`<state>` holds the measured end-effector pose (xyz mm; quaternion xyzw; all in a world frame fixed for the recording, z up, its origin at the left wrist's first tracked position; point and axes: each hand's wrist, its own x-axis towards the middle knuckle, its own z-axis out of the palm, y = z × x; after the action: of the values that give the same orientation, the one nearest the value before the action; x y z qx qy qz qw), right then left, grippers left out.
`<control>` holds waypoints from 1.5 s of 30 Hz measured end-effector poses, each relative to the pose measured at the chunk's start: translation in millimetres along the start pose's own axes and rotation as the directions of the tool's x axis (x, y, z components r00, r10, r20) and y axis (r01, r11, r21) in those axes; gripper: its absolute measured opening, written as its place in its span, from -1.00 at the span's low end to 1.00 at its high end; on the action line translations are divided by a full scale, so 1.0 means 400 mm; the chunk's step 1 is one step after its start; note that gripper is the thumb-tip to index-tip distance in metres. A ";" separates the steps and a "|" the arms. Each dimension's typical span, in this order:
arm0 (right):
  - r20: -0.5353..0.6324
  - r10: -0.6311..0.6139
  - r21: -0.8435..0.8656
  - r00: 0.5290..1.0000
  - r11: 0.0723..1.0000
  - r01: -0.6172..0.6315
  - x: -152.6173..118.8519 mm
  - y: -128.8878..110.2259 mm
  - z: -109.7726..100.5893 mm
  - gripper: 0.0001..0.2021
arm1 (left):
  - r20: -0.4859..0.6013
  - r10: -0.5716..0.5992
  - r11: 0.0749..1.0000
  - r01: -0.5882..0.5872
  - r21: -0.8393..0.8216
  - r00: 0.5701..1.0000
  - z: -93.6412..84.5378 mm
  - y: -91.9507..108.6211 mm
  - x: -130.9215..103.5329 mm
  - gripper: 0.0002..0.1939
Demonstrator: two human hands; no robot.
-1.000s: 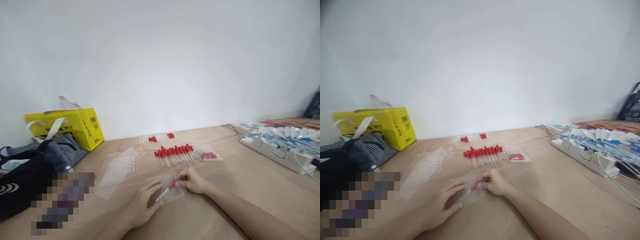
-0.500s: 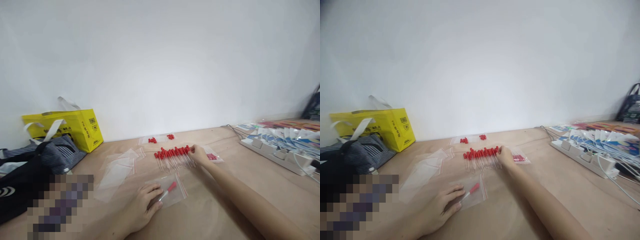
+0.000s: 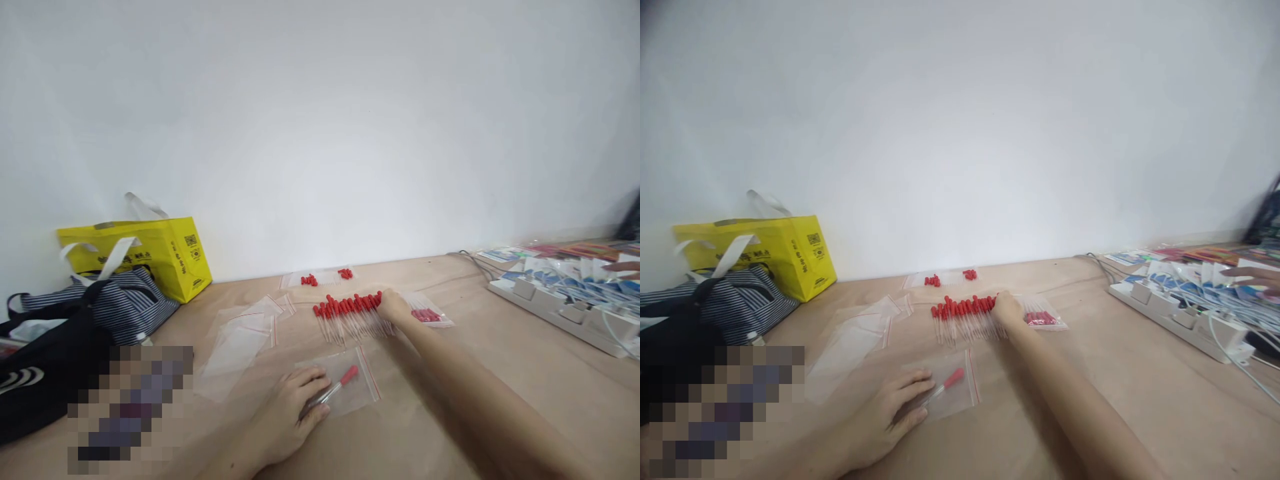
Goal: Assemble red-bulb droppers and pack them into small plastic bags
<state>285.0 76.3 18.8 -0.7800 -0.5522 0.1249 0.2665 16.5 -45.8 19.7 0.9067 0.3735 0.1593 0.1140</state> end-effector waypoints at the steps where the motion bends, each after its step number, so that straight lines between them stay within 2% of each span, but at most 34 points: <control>1: 0.000 -0.013 0.014 1.000 1.000 0.013 -0.002 -0.001 -0.010 -0.76 | -0.002 0.000 1.000 0.000 -0.002 1.000 0.000 0.000 0.000 -0.68; 6: 0.035 -0.129 0.130 0.991 0.984 0.123 -0.046 0.018 -0.071 -0.84 | 0.003 -0.009 1.000 0.009 -0.021 1.000 0.001 -0.006 -0.001 -0.67; 9: 0.067 -0.213 0.255 0.975 0.948 0.189 -0.102 0.044 -0.079 -0.84 | 0.011 -0.013 1.000 0.013 -0.022 1.000 0.005 -0.011 0.001 -0.67; 10: 0.069 -0.237 0.343 0.969 0.918 0.201 -0.121 0.053 -0.072 -0.81 | 0.014 -0.015 1.000 0.016 -0.018 1.000 0.006 -0.012 0.001 -0.67; 12: 0.045 -0.259 0.585 0.965 0.790 0.185 -0.155 0.067 -0.048 -0.72 | 0.017 -0.020 1.000 0.020 -0.007 1.000 0.008 -0.014 0.002 -0.67; 15: -0.036 -0.178 0.792 0.983 0.595 0.137 -0.189 0.076 -0.002 -0.62 | 0.018 -0.022 1.000 0.022 0.004 1.000 0.007 -0.014 0.005 -0.66; 18: -0.096 -0.132 0.836 0.987 0.527 0.152 -0.207 0.073 0.030 -0.61 | 0.026 -0.018 1.000 0.017 0.010 0.999 0.006 -0.012 0.007 -0.67; 20: -0.094 -0.139 0.851 0.986 0.502 0.151 -0.218 0.067 0.042 -0.62 | 0.028 -0.020 1.000 0.020 0.012 0.999 0.006 -0.011 0.009 -0.67; 26: 0.028 -0.170 0.916 0.985 0.399 0.043 -0.260 0.045 0.064 -0.64 | 0.012 -0.047 0.999 0.047 -0.017 0.999 0.019 -0.016 0.007 -0.65; 28: 0.089 -0.221 0.919 0.971 0.394 0.005 -0.268 0.042 0.066 -0.63 | 0.006 -0.056 0.998 0.056 -0.030 0.998 0.022 -0.017 0.005 -0.63; 30: 0.164 -0.296 0.904 0.941 0.428 -0.023 -0.270 0.043 0.062 -0.61 | 0.010 -0.064 0.997 0.064 -0.044 0.998 0.022 -0.016 0.004 -0.62; 34: 0.320 -0.401 0.818 0.859 0.574 -0.037 -0.267 0.044 0.045 -0.57 | 0.029 -0.087 0.995 0.088 -0.043 0.996 0.020 -0.015 0.004 -0.60; 36: 0.361 -0.407 0.776 0.839 0.630 -0.028 -0.266 0.041 0.039 -0.59 | 0.031 -0.086 0.995 0.087 -0.042 0.996 0.020 -0.017 0.004 -0.61; 39: 0.351 -0.390 0.750 0.851 0.661 -0.006 -0.268 0.035 0.038 -0.64 | 0.038 -0.081 0.996 0.083 -0.040 0.996 0.021 -0.020 0.003 -0.62; 45: 0.280 -0.393 0.774 0.876 0.632 0.036 -0.272 0.033 0.056 -0.73 | 0.047 -0.088 0.996 0.089 -0.021 0.995 0.018 -0.014 0.003 -0.59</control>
<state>245.5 -21.5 -17.7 -0.4800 -0.5861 0.4732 0.4496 16.5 -41.6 11.6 0.8914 0.4086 0.1377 0.1399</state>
